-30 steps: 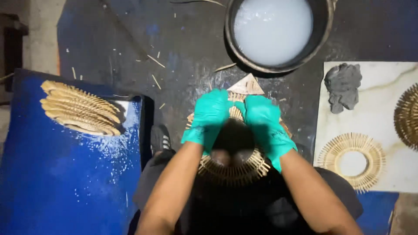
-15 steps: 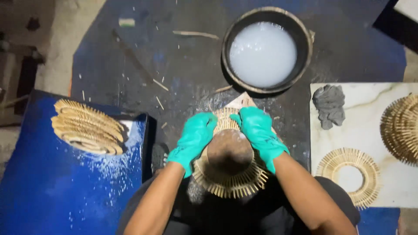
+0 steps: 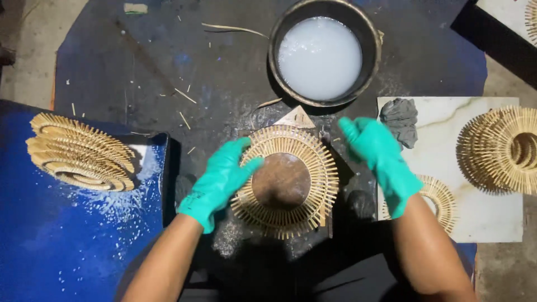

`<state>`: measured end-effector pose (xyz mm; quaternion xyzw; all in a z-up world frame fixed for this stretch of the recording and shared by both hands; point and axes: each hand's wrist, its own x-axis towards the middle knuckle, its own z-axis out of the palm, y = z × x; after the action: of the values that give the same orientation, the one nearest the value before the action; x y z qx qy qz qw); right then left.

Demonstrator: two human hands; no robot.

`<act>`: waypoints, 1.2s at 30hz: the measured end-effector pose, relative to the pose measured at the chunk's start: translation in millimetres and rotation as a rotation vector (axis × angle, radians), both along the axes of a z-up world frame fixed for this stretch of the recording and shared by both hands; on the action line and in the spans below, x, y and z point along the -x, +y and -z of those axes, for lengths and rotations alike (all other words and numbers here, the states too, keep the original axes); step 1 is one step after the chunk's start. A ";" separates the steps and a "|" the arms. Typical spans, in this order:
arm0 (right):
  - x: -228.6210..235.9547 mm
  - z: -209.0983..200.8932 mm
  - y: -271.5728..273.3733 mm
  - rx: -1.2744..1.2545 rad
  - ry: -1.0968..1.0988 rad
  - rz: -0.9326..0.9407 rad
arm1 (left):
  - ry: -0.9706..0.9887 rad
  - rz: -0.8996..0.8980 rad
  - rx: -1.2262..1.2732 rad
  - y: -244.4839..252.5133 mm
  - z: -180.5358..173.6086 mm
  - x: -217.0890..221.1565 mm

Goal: The recorder is finishing or assembling circular bamboo components, applying a white liquid and using a metal tool.

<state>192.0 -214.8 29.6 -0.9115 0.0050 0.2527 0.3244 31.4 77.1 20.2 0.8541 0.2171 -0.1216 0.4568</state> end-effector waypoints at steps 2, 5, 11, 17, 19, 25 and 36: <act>14.9 0.4 10.5 0.083 0.162 -0.146 | -0.081 0.289 -0.178 -8.7 -5.8 -0.7; 46.5 77.5 17.7 0.232 -0.178 -0.321 | 0.321 0.480 -0.425 -24.7 -11.2 -16.6; 69.8 121.4 22.9 0.195 -0.679 -0.332 | 0.207 0.423 -0.297 -16.2 6.5 -9.5; 26.9 89.9 18.0 0.021 -0.532 -0.310 | 0.221 0.384 -0.306 -10.5 21.5 5.9; 17.2 52.0 11.3 0.015 -0.382 -0.263 | 0.239 0.355 -0.362 -16.3 14.5 6.7; 37.7 91.1 10.3 0.266 -0.162 -0.352 | 0.117 0.334 -0.389 -25.1 18.6 0.3; 24.2 73.1 7.4 0.108 -0.357 -0.279 | 0.044 0.390 -0.437 -10.1 45.4 13.0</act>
<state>167.8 -207.4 -43.5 -0.9496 -0.1652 0.1293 0.2330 18.4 67.0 -25.2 0.9549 0.0797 -0.1761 0.2253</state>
